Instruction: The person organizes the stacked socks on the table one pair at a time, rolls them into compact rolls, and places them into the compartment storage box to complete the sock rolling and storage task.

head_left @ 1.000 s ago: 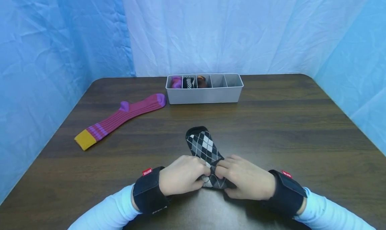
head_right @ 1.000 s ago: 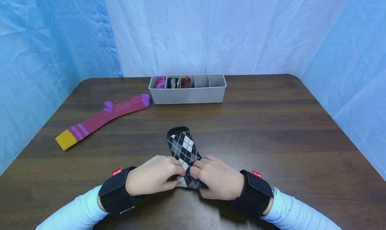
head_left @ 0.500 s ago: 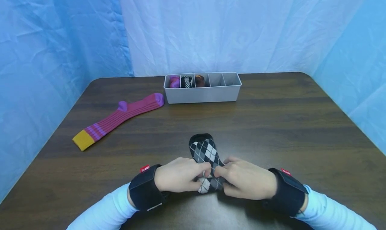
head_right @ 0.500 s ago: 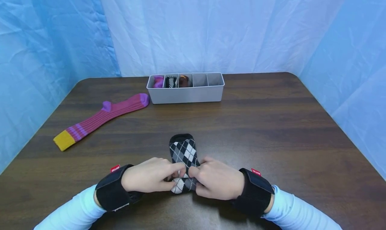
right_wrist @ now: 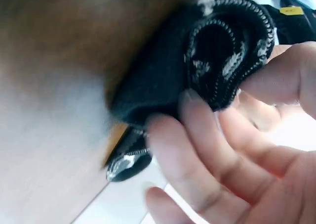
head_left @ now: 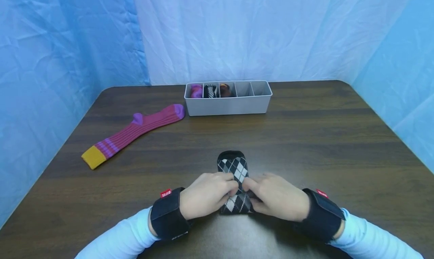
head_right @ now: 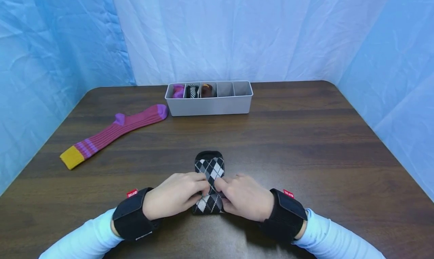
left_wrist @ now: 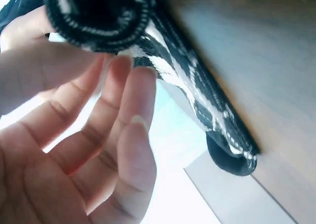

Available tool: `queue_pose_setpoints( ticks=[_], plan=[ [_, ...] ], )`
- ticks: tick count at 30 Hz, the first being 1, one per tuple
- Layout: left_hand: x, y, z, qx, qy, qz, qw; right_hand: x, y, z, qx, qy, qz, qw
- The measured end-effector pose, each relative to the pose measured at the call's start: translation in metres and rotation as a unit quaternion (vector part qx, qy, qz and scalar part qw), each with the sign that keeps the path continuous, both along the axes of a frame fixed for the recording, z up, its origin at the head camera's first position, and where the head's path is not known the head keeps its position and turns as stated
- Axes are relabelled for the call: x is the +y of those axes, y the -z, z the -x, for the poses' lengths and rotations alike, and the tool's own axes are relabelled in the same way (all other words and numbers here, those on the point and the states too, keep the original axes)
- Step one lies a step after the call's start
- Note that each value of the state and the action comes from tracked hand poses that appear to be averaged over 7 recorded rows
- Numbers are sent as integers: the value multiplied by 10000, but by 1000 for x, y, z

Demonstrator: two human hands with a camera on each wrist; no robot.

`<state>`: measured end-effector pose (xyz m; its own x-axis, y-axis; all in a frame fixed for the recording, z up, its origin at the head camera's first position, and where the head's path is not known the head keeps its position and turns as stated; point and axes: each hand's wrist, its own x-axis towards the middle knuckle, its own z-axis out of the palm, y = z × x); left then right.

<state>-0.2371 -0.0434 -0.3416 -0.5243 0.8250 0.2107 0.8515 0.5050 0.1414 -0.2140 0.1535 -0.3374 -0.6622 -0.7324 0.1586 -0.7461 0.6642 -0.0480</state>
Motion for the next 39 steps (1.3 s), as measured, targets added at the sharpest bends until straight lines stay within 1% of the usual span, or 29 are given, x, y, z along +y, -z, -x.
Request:
queue_pose_setpoints(
  ticks=[2, 5, 7, 9, 11, 13, 16, 18, 21, 23, 27, 30, 32, 34, 37, 39],
  plan=[
    [0, 0, -1, 135, 46, 109, 9998, 0, 1, 0, 197, -106, 191, 9996],
    [0, 0, -3, 273, 55, 168, 9995, 0, 0, 0, 430, -292, 236, 9984],
    [0, -1, -5, 354, 117, 38, 9993, -1, -1, 0, 453, -336, 162, 9983],
    [1, -2, -8, 400, 229, -156, 9988, -1, -2, -1, 456, -278, 59, 9986],
    [1, -4, -11, 456, 331, -240, 9981, -1, -3, -1, 405, -196, -60, 9990],
    [1, -5, -14, 522, 401, -194, 9976, -2, -4, -1, 357, -140, -183, 9991],
    [2, -5, -17, 481, 331, 78, 9983, -2, -5, 0, 325, -110, -307, 9989],
    [2, -5, -19, 428, 275, 230, 9984, -3, -5, 0, 307, -109, -284, 9991],
    [4, -4, -20, 310, 230, 336, 9987, -2, -3, 0, 298, -148, -170, 9993],
    [4, -2, -20, 321, 223, 329, 9987, -2, -3, -1, 350, -214, -113, 9991],
    [4, -3, -18, 228, 220, 130, 9994, -1, -2, -2, 364, -299, -138, 9988],
    [2, -4, -14, -91, 266, -32, 9996, -1, -3, -2, 129, -295, -324, 9990],
    [1, -6, -12, -285, 279, -43, 9992, -1, -3, -3, -5, -285, -455, 9986],
    [0, -6, -10, -511, 272, -19, 9983, -1, -3, -3, -43, -293, -561, 9980],
    [-1, -6, -8, -639, 223, 99, 9977, -1, -1, -4, 19, -395, -562, 9976],
    [-1, -6, -8, -640, 196, 152, 9976, -1, 0, -4, 21, -483, -504, 9976]
  ],
)
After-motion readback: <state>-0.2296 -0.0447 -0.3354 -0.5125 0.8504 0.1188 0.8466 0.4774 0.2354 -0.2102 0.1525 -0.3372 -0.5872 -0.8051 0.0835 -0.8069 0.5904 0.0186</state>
